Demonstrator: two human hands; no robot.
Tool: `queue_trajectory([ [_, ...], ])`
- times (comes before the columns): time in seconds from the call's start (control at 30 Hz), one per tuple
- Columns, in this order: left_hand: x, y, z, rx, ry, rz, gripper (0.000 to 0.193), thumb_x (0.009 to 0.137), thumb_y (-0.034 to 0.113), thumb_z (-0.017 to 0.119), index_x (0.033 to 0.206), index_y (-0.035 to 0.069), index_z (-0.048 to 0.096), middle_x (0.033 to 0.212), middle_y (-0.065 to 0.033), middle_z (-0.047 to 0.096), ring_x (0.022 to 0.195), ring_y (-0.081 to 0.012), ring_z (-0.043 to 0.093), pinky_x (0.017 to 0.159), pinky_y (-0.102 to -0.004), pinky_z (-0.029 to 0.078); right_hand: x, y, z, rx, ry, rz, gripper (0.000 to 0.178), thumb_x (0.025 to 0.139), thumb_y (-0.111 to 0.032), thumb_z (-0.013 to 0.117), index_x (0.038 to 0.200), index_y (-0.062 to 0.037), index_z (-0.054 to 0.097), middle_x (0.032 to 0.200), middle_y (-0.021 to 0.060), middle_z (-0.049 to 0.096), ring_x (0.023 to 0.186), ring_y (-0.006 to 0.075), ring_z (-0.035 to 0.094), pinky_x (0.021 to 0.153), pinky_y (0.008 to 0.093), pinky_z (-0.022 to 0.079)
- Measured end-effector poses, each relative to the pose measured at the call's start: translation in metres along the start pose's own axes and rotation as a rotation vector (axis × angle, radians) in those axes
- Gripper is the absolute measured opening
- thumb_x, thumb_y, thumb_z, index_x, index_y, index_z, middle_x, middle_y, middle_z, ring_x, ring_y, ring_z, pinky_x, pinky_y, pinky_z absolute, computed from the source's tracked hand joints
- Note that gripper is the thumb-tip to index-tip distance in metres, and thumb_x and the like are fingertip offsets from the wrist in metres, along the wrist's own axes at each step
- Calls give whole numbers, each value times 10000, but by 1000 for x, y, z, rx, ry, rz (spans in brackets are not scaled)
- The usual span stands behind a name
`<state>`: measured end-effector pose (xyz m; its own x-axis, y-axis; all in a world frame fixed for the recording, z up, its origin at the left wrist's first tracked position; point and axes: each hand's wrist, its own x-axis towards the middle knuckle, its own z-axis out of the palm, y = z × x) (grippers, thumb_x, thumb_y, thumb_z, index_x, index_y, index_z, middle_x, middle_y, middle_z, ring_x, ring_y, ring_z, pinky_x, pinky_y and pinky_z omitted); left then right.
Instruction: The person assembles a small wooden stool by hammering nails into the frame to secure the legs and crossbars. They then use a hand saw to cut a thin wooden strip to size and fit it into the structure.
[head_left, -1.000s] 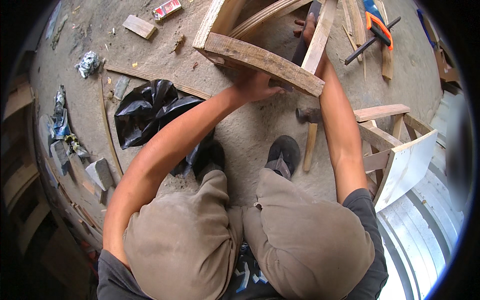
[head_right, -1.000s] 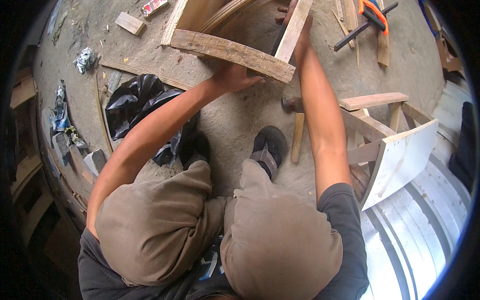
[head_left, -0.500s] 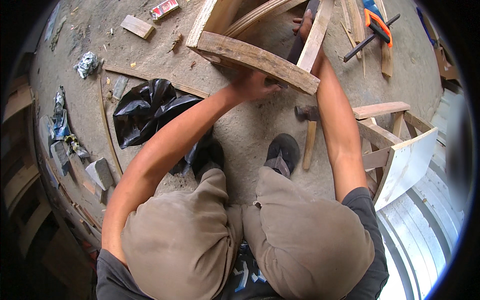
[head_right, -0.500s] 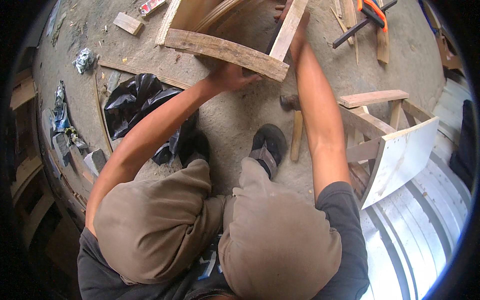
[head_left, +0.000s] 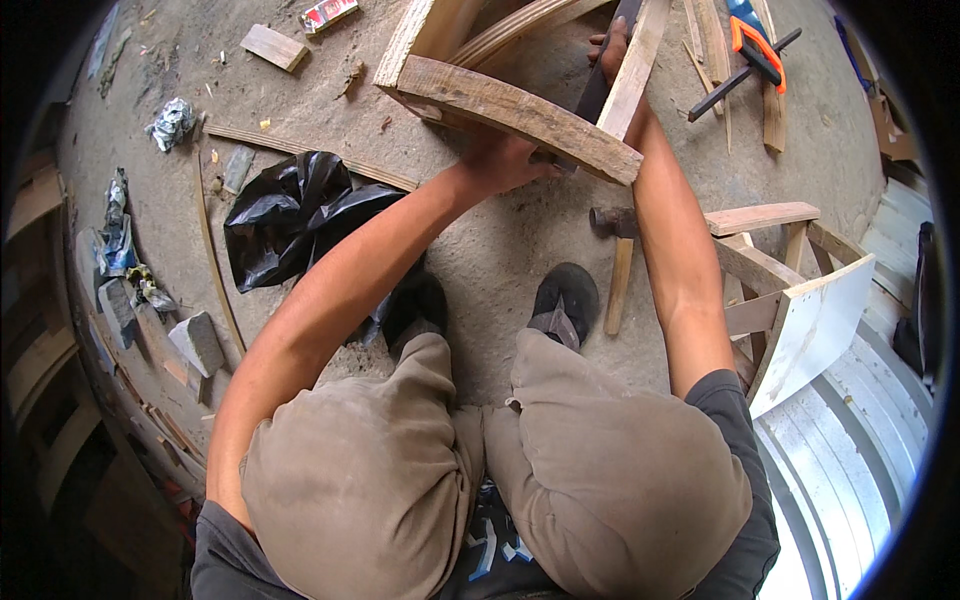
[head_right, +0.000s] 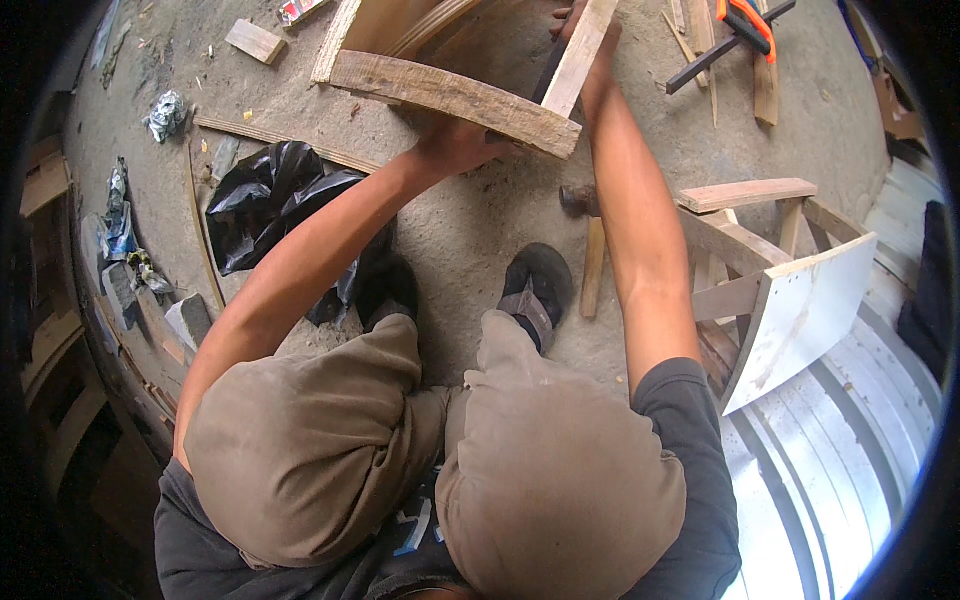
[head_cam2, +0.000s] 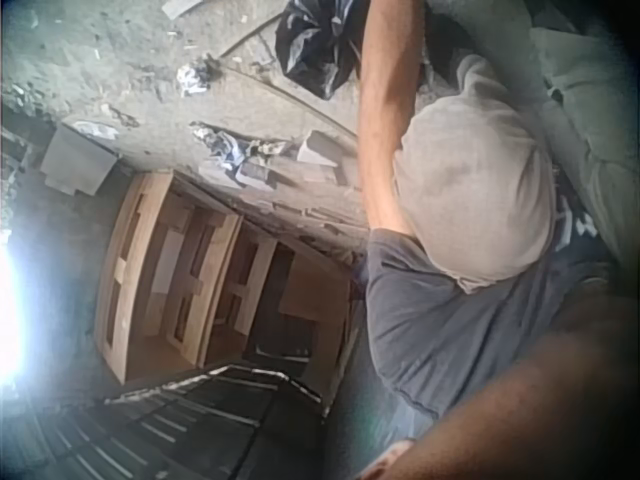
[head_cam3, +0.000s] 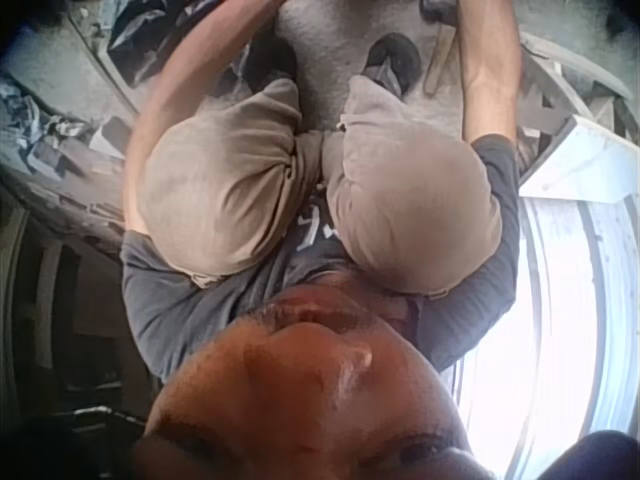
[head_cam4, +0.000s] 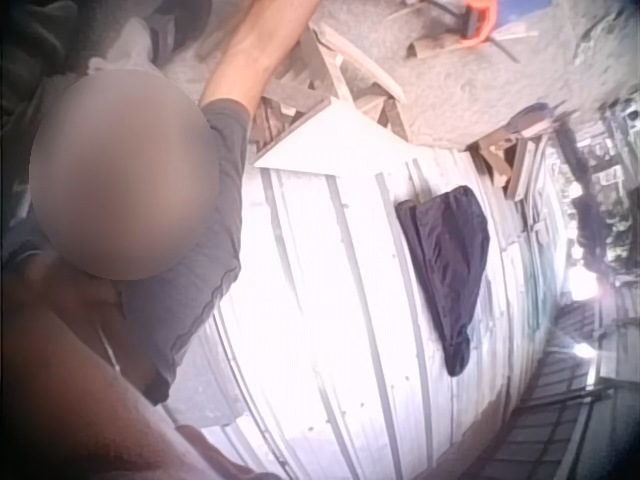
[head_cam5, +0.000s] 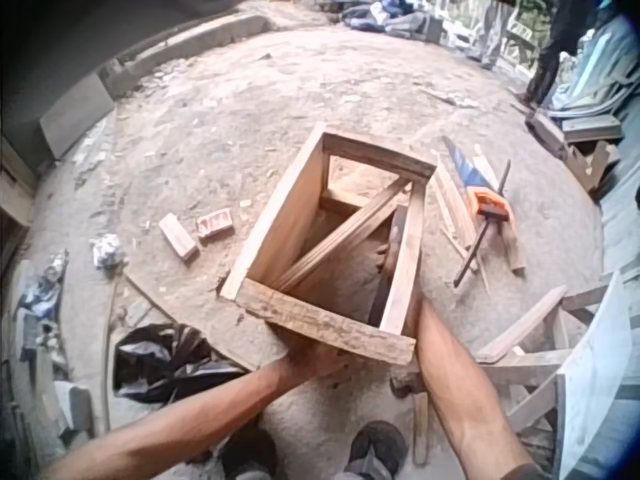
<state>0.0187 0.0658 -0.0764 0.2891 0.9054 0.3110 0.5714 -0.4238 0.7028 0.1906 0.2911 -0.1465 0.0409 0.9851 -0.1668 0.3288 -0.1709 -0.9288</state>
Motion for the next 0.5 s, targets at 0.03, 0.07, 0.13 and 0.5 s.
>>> queue_trajectory([
  [0.03,3,1,3,-13,3,5,472,766,254,866,1123,18,668,1048,-145,694,993,-330,651,872,-420,502,11,10,-10,-20,-30,11,755,1039,-611,301,1045,31,697,856,162,716,664,252,652,719,404,533],
  [0.07,6,2,6,-28,5,12,468,765,254,867,1119,18,671,1038,-143,698,985,-328,655,867,-419,505,26,19,-27,-40,-91,3,738,1041,-604,307,1065,32,681,855,157,716,647,244,647,706,400,533],
  [0.13,3,0,3,-44,4,0,472,766,260,866,1124,21,672,1040,-144,698,990,-328,655,871,-417,505,20,15,-18,0,-99,-19,688,1046,-583,327,1123,31,627,857,156,713,625,230,638,675,391,533],
  [0.5,0,-2,3,-27,15,34,496,719,284,863,1126,62,685,1095,-136,663,1036,-358,621,911,-447,486,-27,-23,2,118,27,-105,538,1057,-489,425,1287,-3,412,855,177,678,566,210,608,563,378,531],
])
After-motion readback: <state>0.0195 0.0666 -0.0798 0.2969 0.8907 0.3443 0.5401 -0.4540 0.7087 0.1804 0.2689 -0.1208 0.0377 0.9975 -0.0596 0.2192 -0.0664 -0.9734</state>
